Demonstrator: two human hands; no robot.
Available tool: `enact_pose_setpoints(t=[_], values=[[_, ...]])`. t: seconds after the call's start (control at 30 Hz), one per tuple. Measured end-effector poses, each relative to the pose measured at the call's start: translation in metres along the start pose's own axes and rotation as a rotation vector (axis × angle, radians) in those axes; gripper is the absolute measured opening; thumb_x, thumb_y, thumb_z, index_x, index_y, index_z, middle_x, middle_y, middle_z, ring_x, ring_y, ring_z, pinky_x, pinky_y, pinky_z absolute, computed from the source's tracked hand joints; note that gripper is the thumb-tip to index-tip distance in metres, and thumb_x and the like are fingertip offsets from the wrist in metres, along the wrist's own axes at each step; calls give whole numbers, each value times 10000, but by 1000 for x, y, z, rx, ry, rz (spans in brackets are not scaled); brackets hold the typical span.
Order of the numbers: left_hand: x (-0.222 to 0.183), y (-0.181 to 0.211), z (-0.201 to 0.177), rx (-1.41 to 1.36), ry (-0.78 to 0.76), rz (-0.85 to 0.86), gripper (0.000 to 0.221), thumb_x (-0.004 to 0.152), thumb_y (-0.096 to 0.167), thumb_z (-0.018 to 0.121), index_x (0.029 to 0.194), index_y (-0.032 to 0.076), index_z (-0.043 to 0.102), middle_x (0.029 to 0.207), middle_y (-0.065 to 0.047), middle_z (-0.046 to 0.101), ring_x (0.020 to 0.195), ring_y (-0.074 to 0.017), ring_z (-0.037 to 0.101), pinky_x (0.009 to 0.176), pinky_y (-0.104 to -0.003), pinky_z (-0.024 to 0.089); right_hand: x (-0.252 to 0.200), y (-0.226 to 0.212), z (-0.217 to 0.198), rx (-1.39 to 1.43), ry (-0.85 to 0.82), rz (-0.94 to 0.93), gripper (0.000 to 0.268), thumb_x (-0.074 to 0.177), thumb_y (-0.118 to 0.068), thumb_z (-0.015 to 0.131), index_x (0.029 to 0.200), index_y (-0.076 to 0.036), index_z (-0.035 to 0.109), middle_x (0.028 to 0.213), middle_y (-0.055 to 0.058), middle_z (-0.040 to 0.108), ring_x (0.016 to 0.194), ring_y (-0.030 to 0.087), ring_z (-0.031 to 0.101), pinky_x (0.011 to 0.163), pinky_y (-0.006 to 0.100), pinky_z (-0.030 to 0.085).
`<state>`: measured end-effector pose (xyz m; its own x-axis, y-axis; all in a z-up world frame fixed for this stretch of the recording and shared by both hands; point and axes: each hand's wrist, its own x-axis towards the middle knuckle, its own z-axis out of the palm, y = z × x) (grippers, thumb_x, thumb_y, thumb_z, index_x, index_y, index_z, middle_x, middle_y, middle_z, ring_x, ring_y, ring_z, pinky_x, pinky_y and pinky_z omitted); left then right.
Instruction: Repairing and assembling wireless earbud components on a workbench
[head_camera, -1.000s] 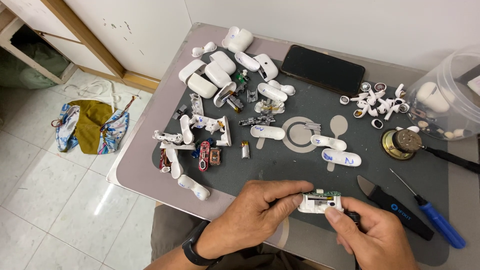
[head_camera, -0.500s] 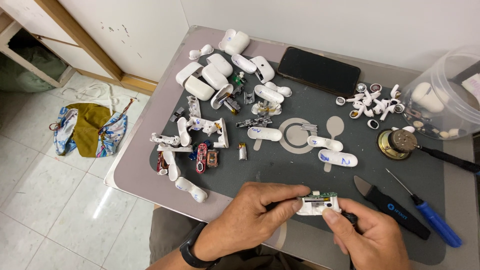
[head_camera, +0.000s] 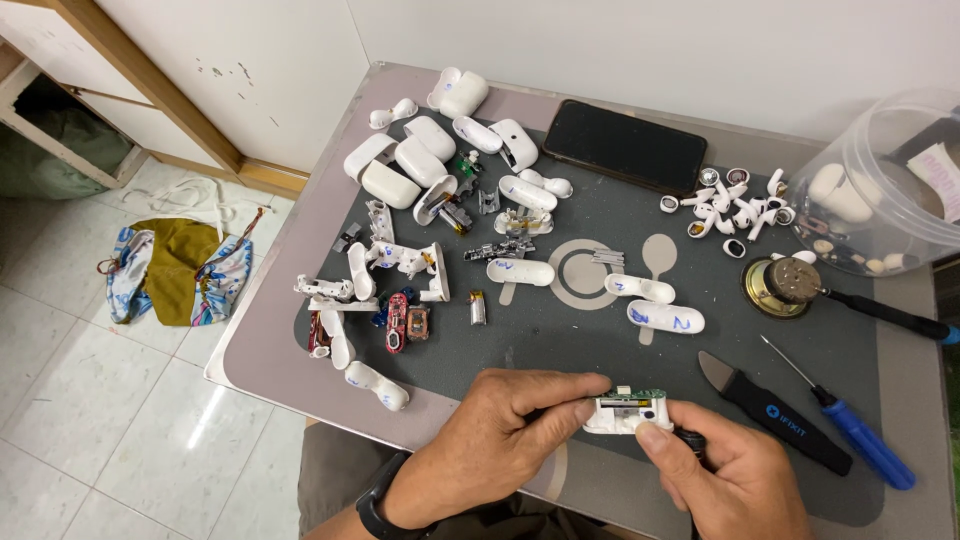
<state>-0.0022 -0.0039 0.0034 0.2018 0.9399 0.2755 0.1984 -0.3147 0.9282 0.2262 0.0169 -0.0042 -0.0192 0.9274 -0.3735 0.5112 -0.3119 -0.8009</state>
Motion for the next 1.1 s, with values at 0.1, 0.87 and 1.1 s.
enact_pose_setpoints(t=[0.1, 0.87, 1.1], values=[[0, 2, -1, -8, 3, -22, 276, 1024, 206, 604, 1237, 62, 706, 1146, -90, 784, 979, -179, 769, 808, -269, 590, -1, 1, 1, -19, 5, 7, 310, 847, -276, 762, 986, -74, 952, 442, 112, 552, 433, 176, 440, 445, 316, 366], [0, 9, -1, -75, 66, 63, 208, 993, 190, 664, 1117, 34, 722, 1089, -109, 769, 975, -209, 770, 845, -287, 616, -10, -1, 17, -9, 213, -80, 352, 749, -155, 853, 1095, -102, 885, 434, 91, 479, 442, 146, 401, 432, 330, 355], [0, 11, -2, -94, 64, 66, 180, 995, 170, 668, 1093, 32, 728, 1055, -93, 770, 924, -181, 757, 814, -276, 602, -10, -1, 18, -118, 218, -81, 325, 747, -235, 842, 1062, -176, 899, 394, 81, 538, 397, 131, 451, 429, 296, 379]])
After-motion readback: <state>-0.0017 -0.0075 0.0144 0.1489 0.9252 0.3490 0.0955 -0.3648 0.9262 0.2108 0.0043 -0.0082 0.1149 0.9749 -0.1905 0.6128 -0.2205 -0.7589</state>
